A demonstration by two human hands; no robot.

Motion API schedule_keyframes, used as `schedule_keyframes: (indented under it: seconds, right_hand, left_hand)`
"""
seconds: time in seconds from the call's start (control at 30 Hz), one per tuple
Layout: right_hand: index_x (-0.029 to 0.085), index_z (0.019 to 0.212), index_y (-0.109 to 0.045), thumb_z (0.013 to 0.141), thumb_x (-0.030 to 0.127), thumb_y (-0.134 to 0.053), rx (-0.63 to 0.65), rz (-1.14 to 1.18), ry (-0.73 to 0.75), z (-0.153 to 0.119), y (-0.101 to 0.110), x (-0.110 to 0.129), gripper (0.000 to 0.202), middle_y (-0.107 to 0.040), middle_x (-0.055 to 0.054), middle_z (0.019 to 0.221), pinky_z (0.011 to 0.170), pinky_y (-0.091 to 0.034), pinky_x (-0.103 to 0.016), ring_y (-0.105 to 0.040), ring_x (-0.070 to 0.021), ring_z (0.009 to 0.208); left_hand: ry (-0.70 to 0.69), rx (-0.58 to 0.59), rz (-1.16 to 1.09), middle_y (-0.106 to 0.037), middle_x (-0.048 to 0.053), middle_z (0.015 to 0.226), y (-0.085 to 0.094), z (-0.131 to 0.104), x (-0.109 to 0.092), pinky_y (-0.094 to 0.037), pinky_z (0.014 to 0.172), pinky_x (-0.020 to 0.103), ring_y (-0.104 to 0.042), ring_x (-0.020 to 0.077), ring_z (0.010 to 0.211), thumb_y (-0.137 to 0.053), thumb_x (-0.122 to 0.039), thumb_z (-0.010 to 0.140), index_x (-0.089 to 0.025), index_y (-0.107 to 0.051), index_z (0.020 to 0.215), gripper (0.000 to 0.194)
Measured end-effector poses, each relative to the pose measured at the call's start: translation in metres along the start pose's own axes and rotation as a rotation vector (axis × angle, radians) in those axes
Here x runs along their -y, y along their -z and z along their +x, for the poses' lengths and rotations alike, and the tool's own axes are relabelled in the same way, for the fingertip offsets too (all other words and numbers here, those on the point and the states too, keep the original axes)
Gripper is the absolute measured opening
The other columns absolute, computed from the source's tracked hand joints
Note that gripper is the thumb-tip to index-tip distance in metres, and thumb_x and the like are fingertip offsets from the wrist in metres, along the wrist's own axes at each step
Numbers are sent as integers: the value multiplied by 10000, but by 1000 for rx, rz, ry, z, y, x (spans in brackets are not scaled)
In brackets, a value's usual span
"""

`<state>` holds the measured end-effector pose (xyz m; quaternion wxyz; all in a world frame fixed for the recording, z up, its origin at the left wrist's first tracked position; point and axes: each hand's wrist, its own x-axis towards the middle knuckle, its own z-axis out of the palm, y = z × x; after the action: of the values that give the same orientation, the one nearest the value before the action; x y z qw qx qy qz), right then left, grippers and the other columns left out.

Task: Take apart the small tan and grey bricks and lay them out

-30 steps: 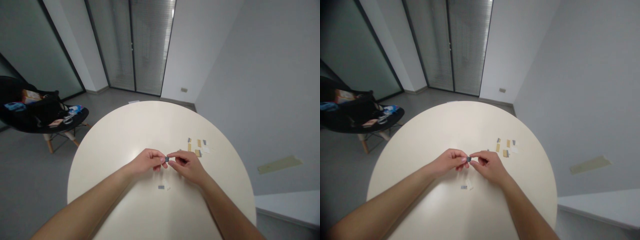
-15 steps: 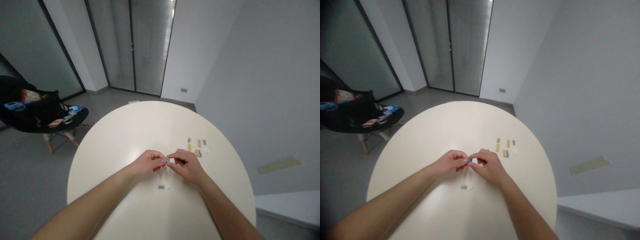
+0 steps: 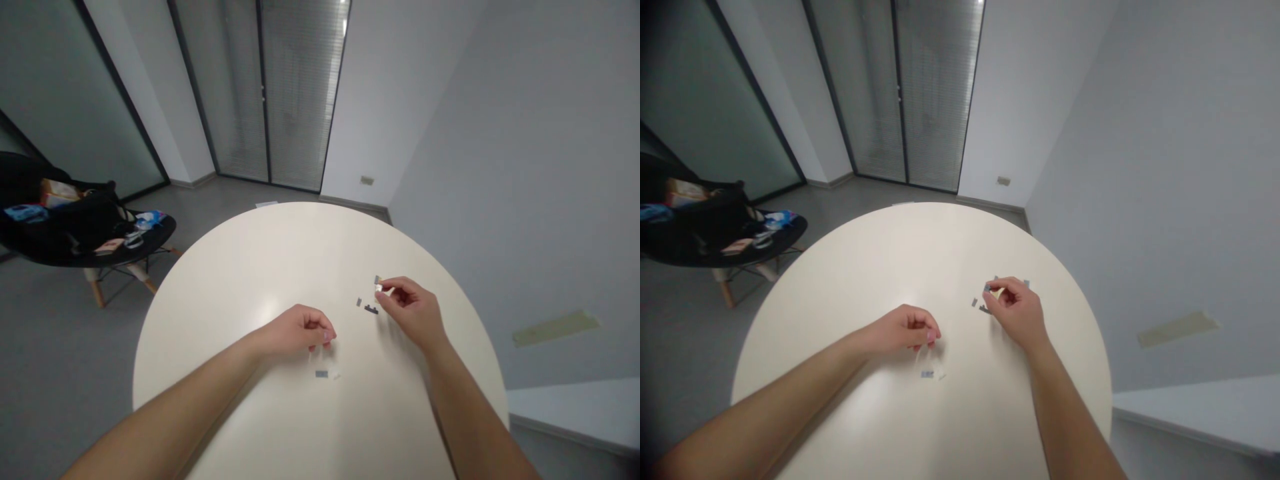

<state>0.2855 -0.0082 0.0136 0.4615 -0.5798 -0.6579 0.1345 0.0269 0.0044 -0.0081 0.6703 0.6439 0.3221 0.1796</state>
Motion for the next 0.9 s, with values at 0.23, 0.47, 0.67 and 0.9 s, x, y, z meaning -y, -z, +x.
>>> schedule_keyframes:
  seconds: [0.23, 0.47, 0.67, 0.9]
  right_hand:
    - [172, 871, -709, 711, 346, -630, 186, -193, -95, 3, 3, -10, 249, -640, -16, 658, 546, -399, -256, -499, -122, 528]
    - [186, 774, -734, 725, 360, -616, 432, -352, -157, 1, -3, -7, 216, -694, -42, 727, 600, -408, -261, -578, -155, 629]
    - [199, 736, -724, 724, 379, -638, 515, -525, -278, 0, -4, -2, 199, -695, -37, 700, 570, -353, -253, -592, -160, 636]
    - [207, 691, -704, 719, 385, -630, 518, -719, -327, -1, -1, -5, 195, -698, -64, 721, 557, -321, -268, -599, -187, 665]
  left_hand:
    - [25, 40, 319, -578, -16, 620, 0, -9, -5, -317, 502, 193, -453, 86, 550, -629, -307, 751, -141, -693, 807, 186]
    - [47, 105, 450, -618, -15, 625, -2, -12, -9, -315, 496, 192, -491, 90, 555, -664, -268, 709, -154, -709, 775, 139]
    - [51, 136, 598, -616, -25, 634, -5, -16, -14, -325, 511, 201, -523, 100, 573, -711, -268, 683, -177, -708, 753, 115]
    - [-12, 128, 736, -637, -25, 672, -8, -14, -8, -304, 514, 208, -526, 106, 582, -738, -276, 670, -200, -697, 736, 108]
